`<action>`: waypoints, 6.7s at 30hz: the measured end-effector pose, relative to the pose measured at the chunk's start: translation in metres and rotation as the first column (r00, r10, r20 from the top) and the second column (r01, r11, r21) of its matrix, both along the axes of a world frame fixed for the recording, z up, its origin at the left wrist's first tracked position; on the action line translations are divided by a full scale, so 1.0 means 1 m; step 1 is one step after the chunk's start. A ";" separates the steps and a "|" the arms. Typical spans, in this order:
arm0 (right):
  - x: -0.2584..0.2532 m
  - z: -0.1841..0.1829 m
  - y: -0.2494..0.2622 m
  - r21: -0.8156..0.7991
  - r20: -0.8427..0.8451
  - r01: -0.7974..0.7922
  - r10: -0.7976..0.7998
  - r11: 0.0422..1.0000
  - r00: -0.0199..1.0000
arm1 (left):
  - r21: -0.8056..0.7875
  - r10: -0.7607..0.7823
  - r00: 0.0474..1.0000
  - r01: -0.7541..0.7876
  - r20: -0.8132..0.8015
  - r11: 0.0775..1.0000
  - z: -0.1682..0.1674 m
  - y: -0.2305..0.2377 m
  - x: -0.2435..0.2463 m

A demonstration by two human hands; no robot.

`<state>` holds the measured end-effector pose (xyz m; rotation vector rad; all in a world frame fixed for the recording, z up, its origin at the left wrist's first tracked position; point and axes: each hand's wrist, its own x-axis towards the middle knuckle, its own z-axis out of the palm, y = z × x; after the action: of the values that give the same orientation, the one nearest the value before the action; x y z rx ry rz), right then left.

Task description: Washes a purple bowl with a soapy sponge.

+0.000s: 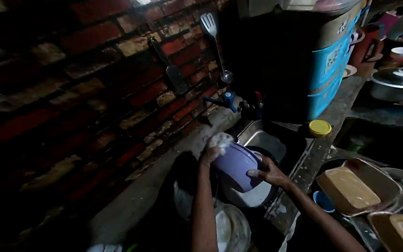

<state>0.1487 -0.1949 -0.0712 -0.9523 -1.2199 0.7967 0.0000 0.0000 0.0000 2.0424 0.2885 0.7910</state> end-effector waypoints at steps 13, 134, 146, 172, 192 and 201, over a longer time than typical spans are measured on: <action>-0.009 -0.012 0.007 -0.085 -0.398 0.224 -0.239 0.971 0.886 | -0.579 0.429 0.903 -0.334 0.029 0.744 -0.066 0.018 -0.010; 0.159 -0.155 -0.362 -0.859 -0.373 0.298 -0.907 0.416 0.194 | -0.639 -0.762 0.382 0.417 -0.523 0.647 -0.198 -0.364 0.291; 0.143 -0.137 -0.359 -0.651 -0.490 0.572 -0.851 0.500 0.186 | -0.477 -0.691 0.539 0.500 -0.482 0.723 -0.166 -0.374 0.326; 0.123 -0.144 -0.333 -0.785 -0.346 0.524 -0.935 0.331 0.073 | 0.328 -0.171 0.559 0.678 -0.811 0.658 -0.194 -0.359 0.335; 0.169 -0.131 -0.347 -0.819 -0.192 0.517 -0.968 0.249 0.162 | 0.060 -0.271 0.189 0.904 -0.944 0.423 -0.197 -0.324 0.297; 0.172 -0.138 -0.331 -0.856 -0.165 0.478 -0.980 0.196 0.107 | -0.063 -0.435 0.247 0.809 -0.866 0.585 -0.211 -0.390 0.286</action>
<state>0.3211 -0.5262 -0.2097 -1.4415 0.5183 0.4894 0.2861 -0.3904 -0.2111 2.4916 -0.2900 -0.7999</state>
